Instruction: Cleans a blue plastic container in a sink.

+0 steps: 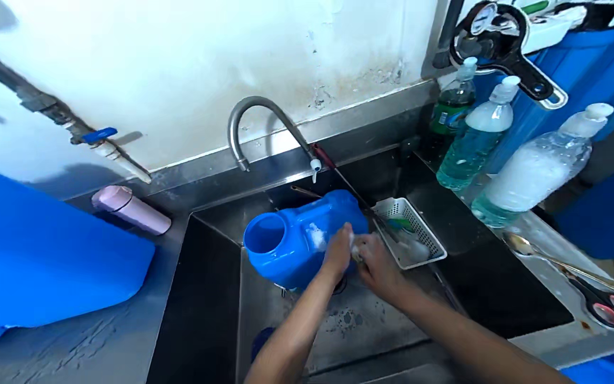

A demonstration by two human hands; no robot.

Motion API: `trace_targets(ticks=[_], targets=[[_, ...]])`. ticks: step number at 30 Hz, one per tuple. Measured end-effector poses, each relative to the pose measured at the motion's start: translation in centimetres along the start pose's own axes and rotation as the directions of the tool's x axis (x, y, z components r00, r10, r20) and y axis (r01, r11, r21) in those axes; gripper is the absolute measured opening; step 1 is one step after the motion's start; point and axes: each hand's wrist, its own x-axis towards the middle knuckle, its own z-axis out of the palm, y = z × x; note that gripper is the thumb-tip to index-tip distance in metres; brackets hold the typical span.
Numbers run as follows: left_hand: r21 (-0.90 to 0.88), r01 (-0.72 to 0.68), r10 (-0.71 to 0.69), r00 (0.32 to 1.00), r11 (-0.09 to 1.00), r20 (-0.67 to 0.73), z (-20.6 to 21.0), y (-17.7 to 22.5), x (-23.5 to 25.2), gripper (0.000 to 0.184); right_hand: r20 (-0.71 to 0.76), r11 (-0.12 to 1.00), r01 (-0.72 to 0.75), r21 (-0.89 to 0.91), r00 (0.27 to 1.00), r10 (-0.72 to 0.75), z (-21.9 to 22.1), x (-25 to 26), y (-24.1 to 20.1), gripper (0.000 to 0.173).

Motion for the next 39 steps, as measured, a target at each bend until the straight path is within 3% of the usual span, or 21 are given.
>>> trace_targets(ticks=[2,3,4,5,6,7,9,11,13,15,17,19,21,24,26,28,30,33,35,37,39], targets=[[0.372,-0.231,0.234,0.972,0.899,0.037,-1.2,-2.3,-2.3,0.042,0.276,0.82,-0.414,0.395,0.905,0.324,0.5,-1.3,-0.1,0.025],[0.433,-0.466,0.512,0.859,0.772,0.011,-1.6,-4.5,-3.6,0.037,0.43,0.592,-0.566,0.574,0.823,0.37,1.2,-2.3,0.8,0.027],[0.446,-0.653,0.738,0.675,0.613,-0.026,-2.3,-6.6,-4.2,0.035,0.533,0.384,-0.644,0.662,0.765,0.363,2.5,-3.4,1.7,0.029],[0.439,-0.742,0.834,0.55,0.507,-0.033,-3.4,-8.5,-4.6,0.034,0.594,0.251,-0.688,0.681,0.72,0.36,4.0,-4.1,1.8,0.027],[0.439,-0.753,0.842,0.539,0.49,-0.016,-4.4,-10.8,-5.2,0.029,0.644,0.15,-0.731,0.666,0.665,0.378,5.4,-4.5,1.3,0.033],[0.452,-0.693,0.769,0.639,0.561,0.027,-5.4,-13.6,-6.4,0.024,0.674,0.131,-0.778,0.614,0.604,0.424,6.5,-4.7,0.0,0.042],[0.575,-0.387,0.352,0.919,0.721,0.177,-8.8,-18.2,-8.5,0.026,0.637,0.408,-0.799,0.442,0.6,0.484,6.2,-3.7,-2.2,0.039],[0.701,-0.124,-0.045,0.975,0.703,0.218,-12.8,-19.5,-9.3,0.044,0.4,0.731,-0.6,0.326,0.788,0.468,2.7,0.0,-3.3,0.036],[0.718,-0.147,0.108,0.989,0.68,0.1,-15.4,-15.6,-9.3,0.064,0.152,0.91,-0.401,0.105,0.911,0.384,-1.5,6.4,-2.8,0.045],[0.72,-0.223,0.318,0.948,0.657,0.004,-17.0,-9.9,-6.2,0.087,0.071,0.932,-0.317,-0.178,0.94,0.334,-0.5,11.9,-0.2,0.054],[0.751,-0.131,0.224,0.974,0.647,-0.023,-18.4,-6.7,-0.3,0.108,0.063,0.858,-0.182,-0.48,0.969,0.241,7.3,13.5,-0.5,0.055],[0.794,-0.016,0.082,0.996,0.608,-0.043,-18.7,-6.6,3.7,0.112,0.088,0.82,-0.038,-0.572,0.99,0.107,13.9,12.8,-2.5,0.045],[0.79,0.02,0.014,0.999,0.612,-0.036,-17.5,-6.4,3.4,0.115,0.119,0.798,-0.044,-0.601,0.982,0.144,12.1,12.3,-2.2,0.04],[0.779,0.076,-0.064,0.997,0.622,-0.047,-14.2,-5.3,0.1,0.119,-0.07,0.726,-0.339,-0.599,0.925,0.375,4.3,12.4,1.2,0.041],[0.768,0.103,-0.102,0.994,0.632,-0.049,-13.0,-4.6,-0.2,0.118,-0.094,0.709,-0.392,-0.586,0.902,0.421,5.5,12.1,0.5,0.041],[0.774,0.107,-0.13,0.991,0.624,-0.032,-13.4,-4.3,0.2,0.116,0.02,0.777,-0.188,-0.6,0.968,0.25,10.2,10.7,-1.4,0.038],[0.782,0.107,-0.144,0.989,0.614,-0.023,-13.6,-4.7,-0.2,0.114,0.094,0.815,-0.042,-0.579,0.989,0.117,10.2,10.5,-0.9,0.036],[0.783,0.092,-0.102,0.994,0.616,-0.036,-12.5,-5.5,-1.7,0.118,-0.064,0.749,-0.274,-0.603,0.953,0.297,4.3,12.4,2.3,0.042],[0.771,0.102,-0.094,0.994,0.628,-0.055,-11.8,-5.4,-1.8,0.12,-0.122,0.769,-0.268,-0.58,0.962,0.243,5.9,11.5,2.2,0.041],[0.771,0.104,-0.102,0.994,0.628,-0.05,-11.8,-5.7,-1.3,0.121,-0.1,0.852,0.003,-0.523,0.993,-0.064,10.7,6.4,2.1,0.031],[0.776,0.083,-0.086,0.996,0.626,-0.037,-12.4,-6.1,-1.1,0.121,0.027,0.893,0.167,-0.419,0.985,-0.171,11.4,0.7,3.0,0.031]])
